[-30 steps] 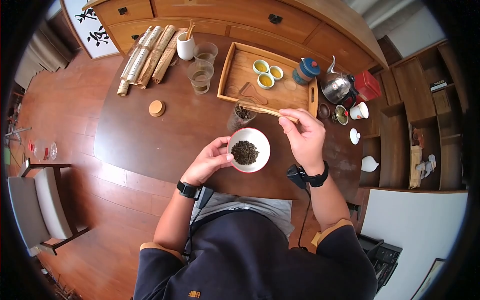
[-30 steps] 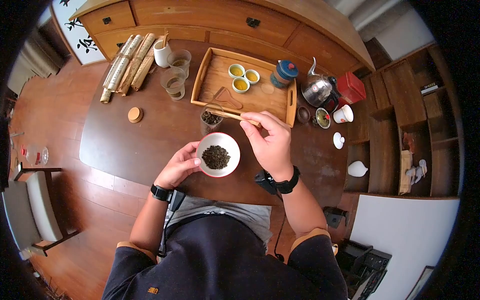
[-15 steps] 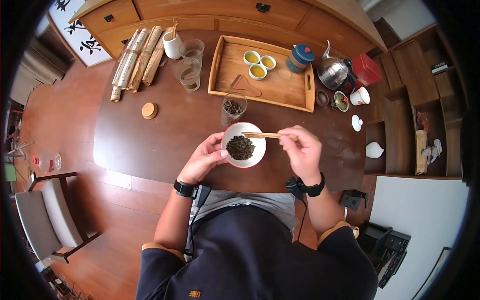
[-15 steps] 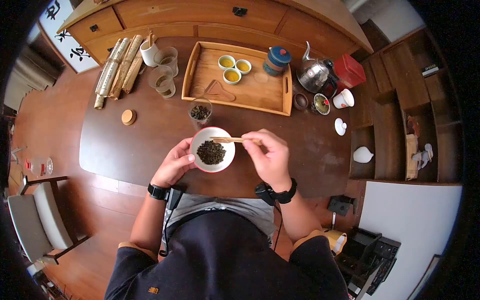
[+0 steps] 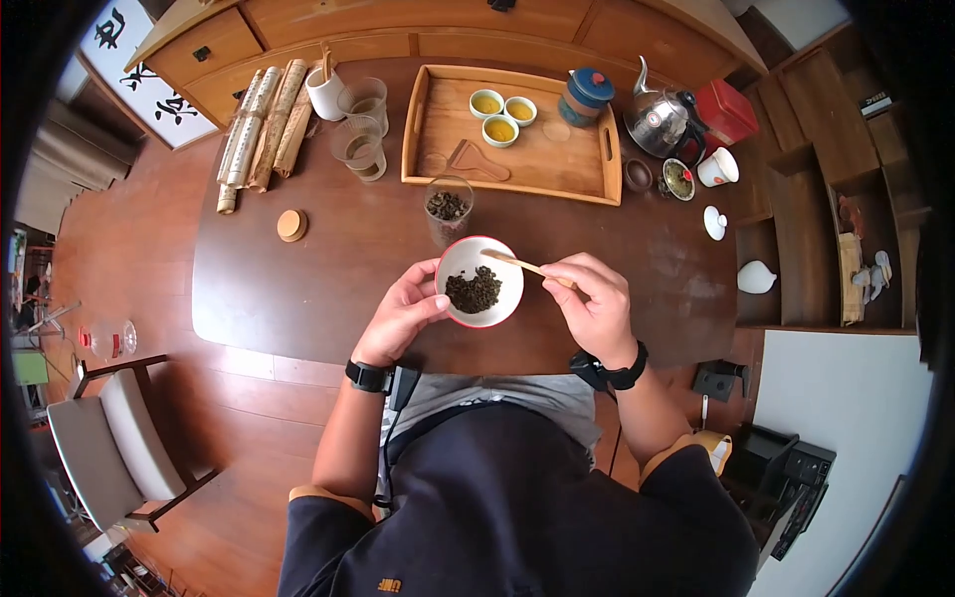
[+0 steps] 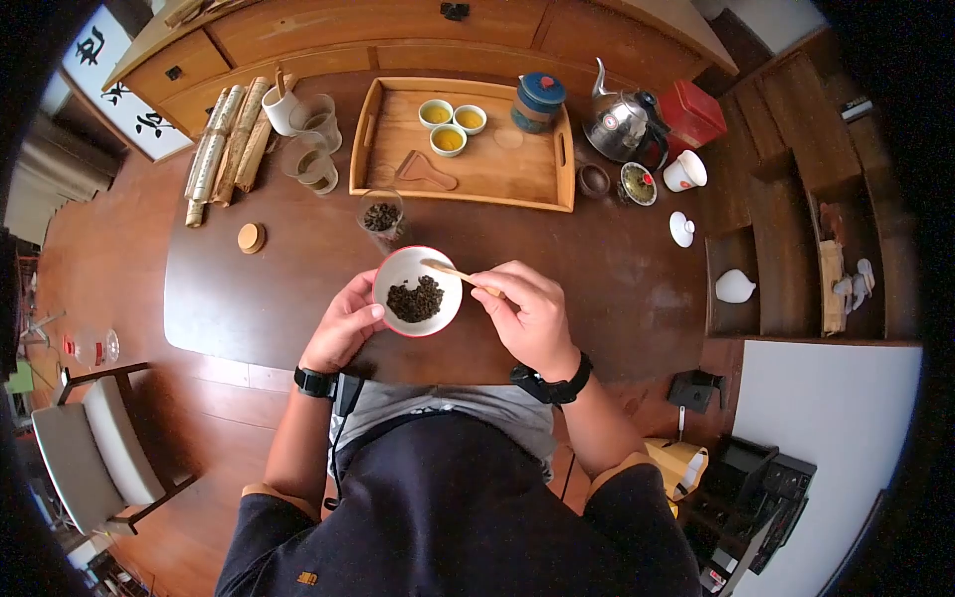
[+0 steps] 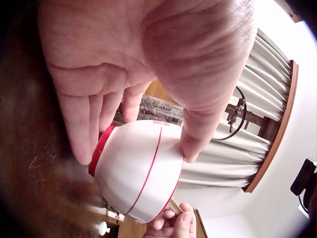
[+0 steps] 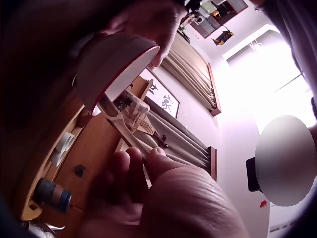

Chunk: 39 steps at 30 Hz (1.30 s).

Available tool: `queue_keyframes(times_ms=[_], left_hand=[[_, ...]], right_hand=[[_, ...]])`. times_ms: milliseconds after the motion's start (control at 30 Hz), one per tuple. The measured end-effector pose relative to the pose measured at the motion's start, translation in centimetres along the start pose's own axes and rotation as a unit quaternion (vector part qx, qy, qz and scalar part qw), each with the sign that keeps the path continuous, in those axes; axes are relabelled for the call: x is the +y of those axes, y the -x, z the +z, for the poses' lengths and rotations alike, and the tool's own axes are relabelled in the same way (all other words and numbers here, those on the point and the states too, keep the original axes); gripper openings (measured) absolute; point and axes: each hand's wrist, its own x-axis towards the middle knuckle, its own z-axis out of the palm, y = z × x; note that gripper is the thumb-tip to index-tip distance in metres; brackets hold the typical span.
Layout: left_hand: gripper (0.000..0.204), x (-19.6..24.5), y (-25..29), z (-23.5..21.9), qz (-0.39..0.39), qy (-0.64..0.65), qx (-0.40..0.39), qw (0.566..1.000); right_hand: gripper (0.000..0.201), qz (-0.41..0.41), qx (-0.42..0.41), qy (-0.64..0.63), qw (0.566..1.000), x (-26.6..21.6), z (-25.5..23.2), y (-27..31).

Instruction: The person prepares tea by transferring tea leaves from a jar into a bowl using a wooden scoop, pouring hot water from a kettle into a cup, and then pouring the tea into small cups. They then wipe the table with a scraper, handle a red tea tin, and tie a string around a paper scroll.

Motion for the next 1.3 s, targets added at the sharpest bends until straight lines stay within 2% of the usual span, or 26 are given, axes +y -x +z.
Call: queue_keyframes(times_ms=[133, 233, 400, 533, 733, 1033, 1300], left_hand=[[0.058, 0.1, 0.0, 0.2, -0.001, -0.007, 0.005, 1.000], [0.057, 0.2, 0.2, 0.5, 0.003, -0.016, 0.017, 1.000], [0.056, -0.1, 0.1, 0.5, 0.013, -0.007, 0.020, 1.000], [0.055, 0.1, 0.0, 0.9, 0.010, -0.025, 0.024, 0.999], [0.055, 0.1, -0.1, 1.6, 0.012, -0.052, 0.032, 0.998], [0.056, 0.2, -0.1, 1.7, 0.015, -0.063, 0.032, 0.997], [0.056, 0.0, 0.0, 0.7, 0.017, -0.019, 0.018, 0.999]], right_hand=[[0.020, -0.026, -0.006, 0.015, 1.000, 0.8, 0.3, 0.7], [0.020, -0.002, -0.013, -0.002, 1.000, 1.5, 0.7, 1.8], [0.013, 0.143, 0.000, -0.095, 0.985, 2.6, 1.1, 3.7], [0.018, 0.278, 0.008, -0.228, 0.933, 3.7, 2.0, 4.9], [0.020, 0.416, 0.031, -0.352, 0.838, 3.8, 2.9, 4.6], [0.019, 0.444, 0.039, -0.448, 0.775, 4.1, 3.4, 4.1], [0.019, 0.431, 0.061, -0.462, 0.773, 4.2, 2.6, 3.2]])
